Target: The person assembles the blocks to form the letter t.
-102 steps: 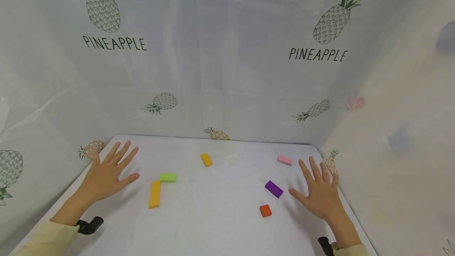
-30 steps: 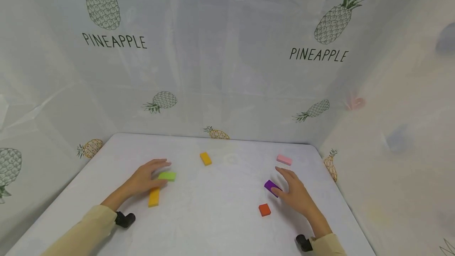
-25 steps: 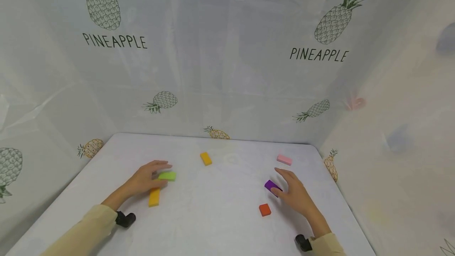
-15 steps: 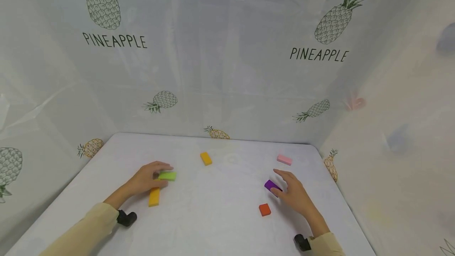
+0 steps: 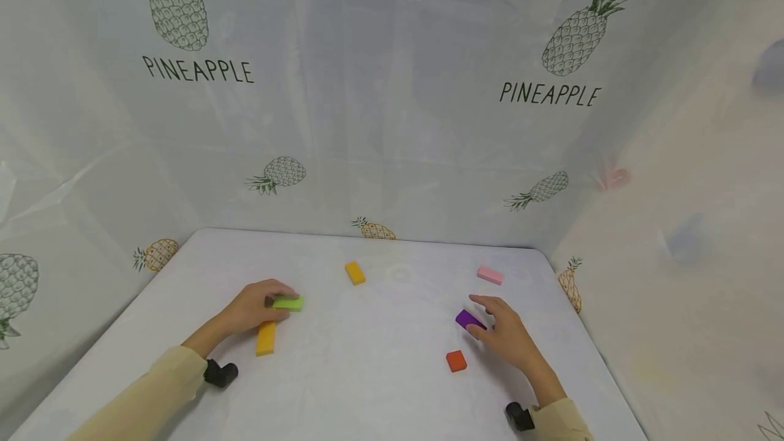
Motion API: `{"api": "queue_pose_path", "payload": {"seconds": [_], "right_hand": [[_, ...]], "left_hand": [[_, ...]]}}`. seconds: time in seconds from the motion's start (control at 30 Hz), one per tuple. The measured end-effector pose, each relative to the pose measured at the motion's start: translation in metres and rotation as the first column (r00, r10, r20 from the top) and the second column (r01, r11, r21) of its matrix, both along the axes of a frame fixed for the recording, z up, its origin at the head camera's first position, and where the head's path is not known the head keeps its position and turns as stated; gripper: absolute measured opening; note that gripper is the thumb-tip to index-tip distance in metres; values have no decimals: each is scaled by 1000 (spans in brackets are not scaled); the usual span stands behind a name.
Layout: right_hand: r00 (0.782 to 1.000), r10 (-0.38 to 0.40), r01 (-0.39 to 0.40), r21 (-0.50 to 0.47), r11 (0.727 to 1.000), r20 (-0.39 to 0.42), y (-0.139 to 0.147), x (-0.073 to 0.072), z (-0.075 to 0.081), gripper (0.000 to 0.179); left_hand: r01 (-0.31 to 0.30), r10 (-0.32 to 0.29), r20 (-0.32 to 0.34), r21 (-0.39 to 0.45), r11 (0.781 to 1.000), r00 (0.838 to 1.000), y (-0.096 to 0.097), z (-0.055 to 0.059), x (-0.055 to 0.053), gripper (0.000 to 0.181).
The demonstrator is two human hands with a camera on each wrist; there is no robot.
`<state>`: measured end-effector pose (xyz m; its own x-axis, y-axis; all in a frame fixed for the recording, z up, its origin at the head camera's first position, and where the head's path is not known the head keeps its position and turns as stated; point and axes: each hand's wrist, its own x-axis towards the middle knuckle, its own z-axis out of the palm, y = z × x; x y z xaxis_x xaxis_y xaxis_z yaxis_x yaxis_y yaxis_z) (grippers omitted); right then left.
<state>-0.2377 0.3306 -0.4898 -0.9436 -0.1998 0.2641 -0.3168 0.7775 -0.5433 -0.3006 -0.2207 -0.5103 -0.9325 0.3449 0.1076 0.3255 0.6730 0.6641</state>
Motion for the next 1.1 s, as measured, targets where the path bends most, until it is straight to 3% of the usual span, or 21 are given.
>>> {"api": "queue_pose_path", "payload": {"seconds": [0.47,1.1], "right_hand": [[998,-29,28,21,999,63,3,-2,-3,54],[985,-67,66,11,998,157,-2,-4,-4,41]], "left_hand": [[-35,34,50,19,999,998,1,1,0,30],[-48,47,56,16,999,997,0,-2,-3,29]]}}
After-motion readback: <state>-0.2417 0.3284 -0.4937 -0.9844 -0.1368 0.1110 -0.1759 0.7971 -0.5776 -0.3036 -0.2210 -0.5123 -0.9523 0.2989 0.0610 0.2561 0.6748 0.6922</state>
